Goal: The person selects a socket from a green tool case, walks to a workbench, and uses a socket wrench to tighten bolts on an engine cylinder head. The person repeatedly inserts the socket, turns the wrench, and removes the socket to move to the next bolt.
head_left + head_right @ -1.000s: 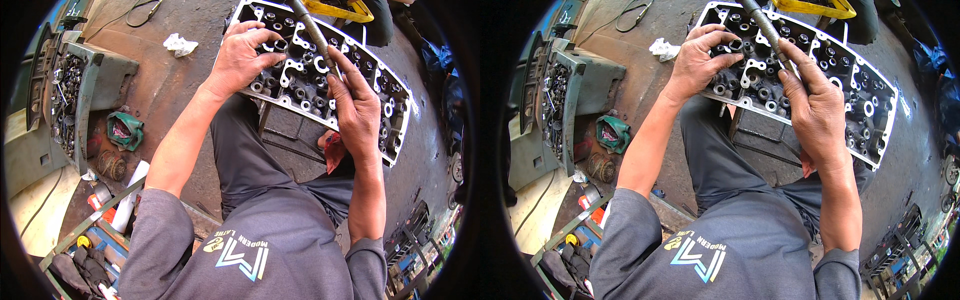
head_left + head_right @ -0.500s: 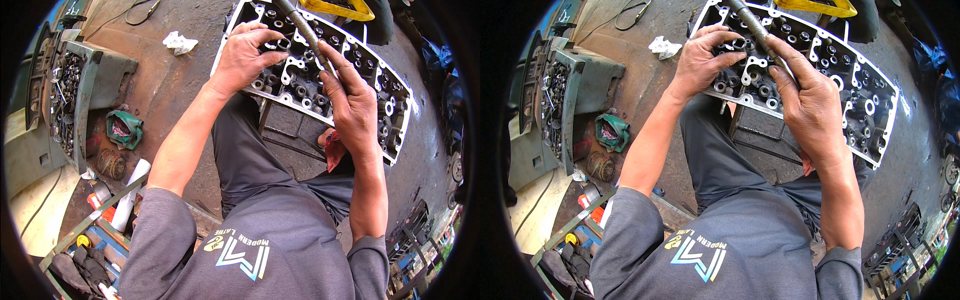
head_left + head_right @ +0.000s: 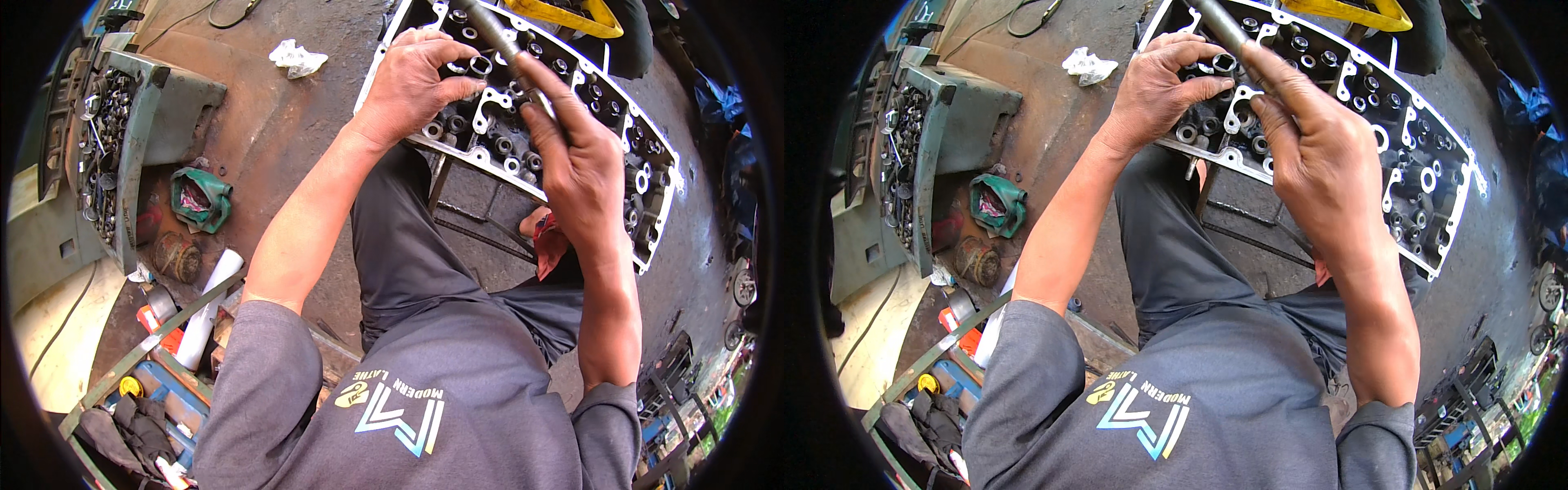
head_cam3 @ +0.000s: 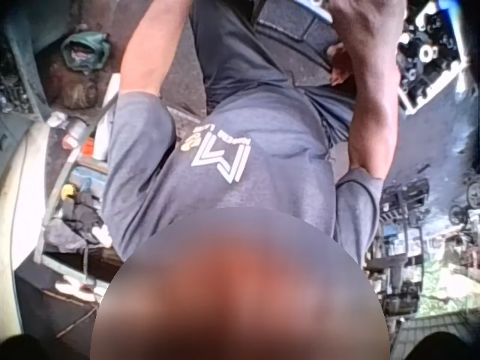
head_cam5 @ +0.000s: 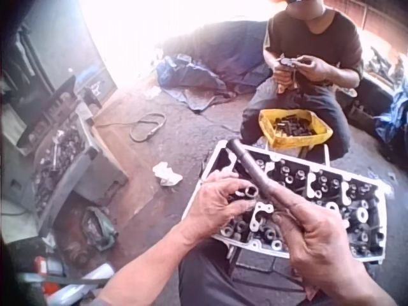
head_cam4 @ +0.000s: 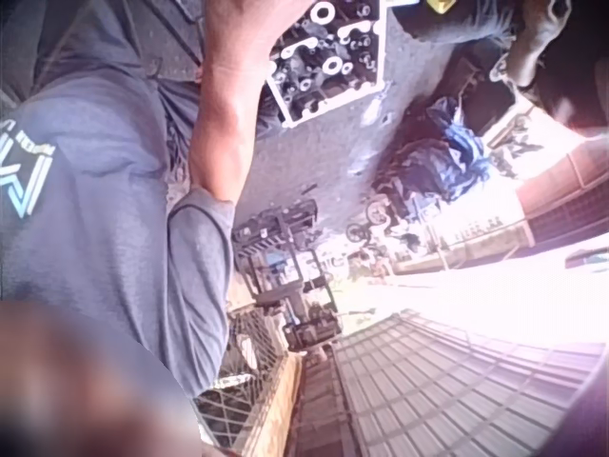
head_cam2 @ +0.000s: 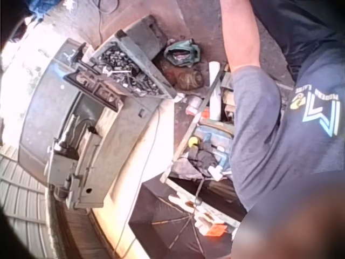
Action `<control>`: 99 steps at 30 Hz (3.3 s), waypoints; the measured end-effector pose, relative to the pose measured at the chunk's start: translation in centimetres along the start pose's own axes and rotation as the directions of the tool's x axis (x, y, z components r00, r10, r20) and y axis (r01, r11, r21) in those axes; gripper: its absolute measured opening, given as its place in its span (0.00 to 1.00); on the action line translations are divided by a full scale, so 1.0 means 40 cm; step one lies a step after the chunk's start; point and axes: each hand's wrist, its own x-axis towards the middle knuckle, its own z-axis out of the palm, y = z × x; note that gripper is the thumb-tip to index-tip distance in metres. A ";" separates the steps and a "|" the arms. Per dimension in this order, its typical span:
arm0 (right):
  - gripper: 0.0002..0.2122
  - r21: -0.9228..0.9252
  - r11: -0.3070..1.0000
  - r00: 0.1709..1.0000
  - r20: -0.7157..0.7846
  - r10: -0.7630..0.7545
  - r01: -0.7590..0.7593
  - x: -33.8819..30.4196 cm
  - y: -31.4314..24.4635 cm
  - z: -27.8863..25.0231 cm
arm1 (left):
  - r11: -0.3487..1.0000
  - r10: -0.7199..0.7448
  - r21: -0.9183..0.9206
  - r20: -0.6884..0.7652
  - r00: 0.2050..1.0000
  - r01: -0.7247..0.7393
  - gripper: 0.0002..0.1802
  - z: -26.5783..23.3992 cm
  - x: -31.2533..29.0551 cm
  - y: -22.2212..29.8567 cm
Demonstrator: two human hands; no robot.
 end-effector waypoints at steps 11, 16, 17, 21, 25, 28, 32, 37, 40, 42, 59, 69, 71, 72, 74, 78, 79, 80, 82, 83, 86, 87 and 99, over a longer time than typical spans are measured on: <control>0.19 -0.087 0.993 0.995 0.054 0.083 -0.079 0.007 0.003 0.020 | 0.999 0.013 -0.034 -0.055 0.998 -0.015 0.21 0.011 -0.002 -0.016; 0.19 -0.083 0.989 0.989 0.079 0.126 -0.119 0.005 0.009 0.030 | 0.999 0.049 -0.004 -0.087 0.995 -0.050 0.21 0.008 -0.005 -0.010; 0.19 -0.044 0.995 0.995 0.041 0.088 -0.086 0.004 0.011 0.032 | 1.000 0.020 -0.016 -0.072 0.997 -0.021 0.21 0.008 -0.003 -0.010; 0.19 -0.075 0.987 0.983 0.105 0.152 -0.145 -0.001 0.016 0.038 | 1.000 0.008 0.018 -0.047 0.999 -0.007 0.20 0.009 0.000 -0.012; 0.18 0.004 0.986 0.982 0.098 0.163 -0.164 0.001 0.009 0.026 | 0.997 0.007 0.083 0.017 1.000 -0.008 0.20 0.004 0.004 -0.006; 0.19 0.176 0.939 0.955 0.094 0.282 -0.295 -0.005 0.000 -0.029 | 1.000 0.005 -0.003 -0.012 1.000 -0.005 0.19 -0.012 0.009 0.020; 0.20 0.289 0.934 0.959 -0.127 0.255 -0.210 -0.042 0.003 -0.136 | 0.898 -0.199 -0.424 -0.156 0.967 0.116 0.19 -0.014 0.042 0.071; 0.19 0.400 0.875 0.900 -0.216 0.380 -0.273 -0.075 0.041 -0.190 | 0.955 0.062 -0.282 -0.098 0.993 -0.087 0.18 0.058 0.141 0.100; 0.19 0.408 0.856 0.883 -0.202 0.424 -0.317 -0.096 0.056 -0.192 | 0.986 0.142 -0.082 -0.043 0.989 -0.145 0.18 0.094 0.164 0.091; 0.19 0.400 0.851 0.880 -0.183 0.438 -0.341 -0.108 0.062 -0.190 | 0.990 0.141 0.003 -0.027 0.990 -0.141 0.18 0.106 0.161 0.080; 0.21 0.156 0.941 0.942 -0.111 0.317 -0.299 -0.091 0.064 -0.142 | 0.975 0.222 0.026 -0.054 0.974 -0.221 0.19 0.136 0.130 0.035; 0.20 -0.103 0.951 0.956 0.013 0.293 -0.290 -0.013 0.086 -0.088 | 0.980 0.197 0.013 -0.010 0.980 -0.197 0.21 0.138 0.133 0.033; 0.19 0.053 0.937 0.938 -0.006 0.346 -0.345 -0.022 0.089 -0.101 | 0.985 0.171 -0.013 0.020 0.985 -0.171 0.21 0.136 0.134 0.036; 0.20 0.090 0.935 0.937 -0.036 0.347 -0.343 -0.027 0.089 -0.110 | 0.985 0.172 -0.012 -0.007 0.985 -0.172 0.21 0.134 0.134 0.036; 0.20 0.158 0.945 0.950 -0.088 0.301 -0.285 -0.033 0.084 -0.124 | 0.975 0.022 -0.222 -0.053 0.998 -0.034 0.20 0.132 0.133 0.037; 0.20 0.178 0.936 0.930 -0.156 0.331 -0.303 -0.029 0.073 -0.140 | 0.965 -0.045 -0.259 -0.032 0.998 0.035 0.21 0.131 0.129 0.033; 0.20 0.174 0.926 0.920 -0.153 0.361 -0.334 -0.028 0.073 -0.141 | 0.974 -0.025 -0.226 -0.037 0.999 0.016 0.22 0.133 0.130 0.031; 0.20 0.169 0.923 0.917 -0.147 0.370 -0.346 -0.028 0.072 -0.142 | 0.982 0.027 -0.186 -0.087 0.996 -0.043 0.21 0.137 0.130 0.030; 0.20 0.167 0.921 0.917 -0.134 0.376 -0.353 -0.030 0.073 -0.139 | 0.990 0.087 -0.099 -0.152 0.984 -0.103 0.19 0.143 0.129 0.026; 0.20 0.172 0.921 0.919 -0.129 0.373 -0.349 -0.032 0.075 -0.136 | 0.991 0.066 -0.110 -0.102 0.993 -0.077 0.19 0.146 0.129 0.024; 0.20 0.195 0.920 0.924 -0.114 0.364 -0.339 -0.040 0.087 -0.125 | 0.986 0.149 -0.052 -0.121 0.981 -0.156 0.19 0.153 0.130 0.017; 0.20 0.199 0.924 0.929 -0.115 0.352 -0.325 -0.041 0.092 -0.122 | 0.988 0.140 -0.057 -0.117 0.983 -0.147 0.19 0.155 0.130 0.017; 0.20 0.168 0.957 0.948 -0.177 0.266 -0.237 -0.050 0.074 -0.104 | 0.958 0.277 0.096 -0.066 0.959 -0.270 0.17 0.153 0.121 0.043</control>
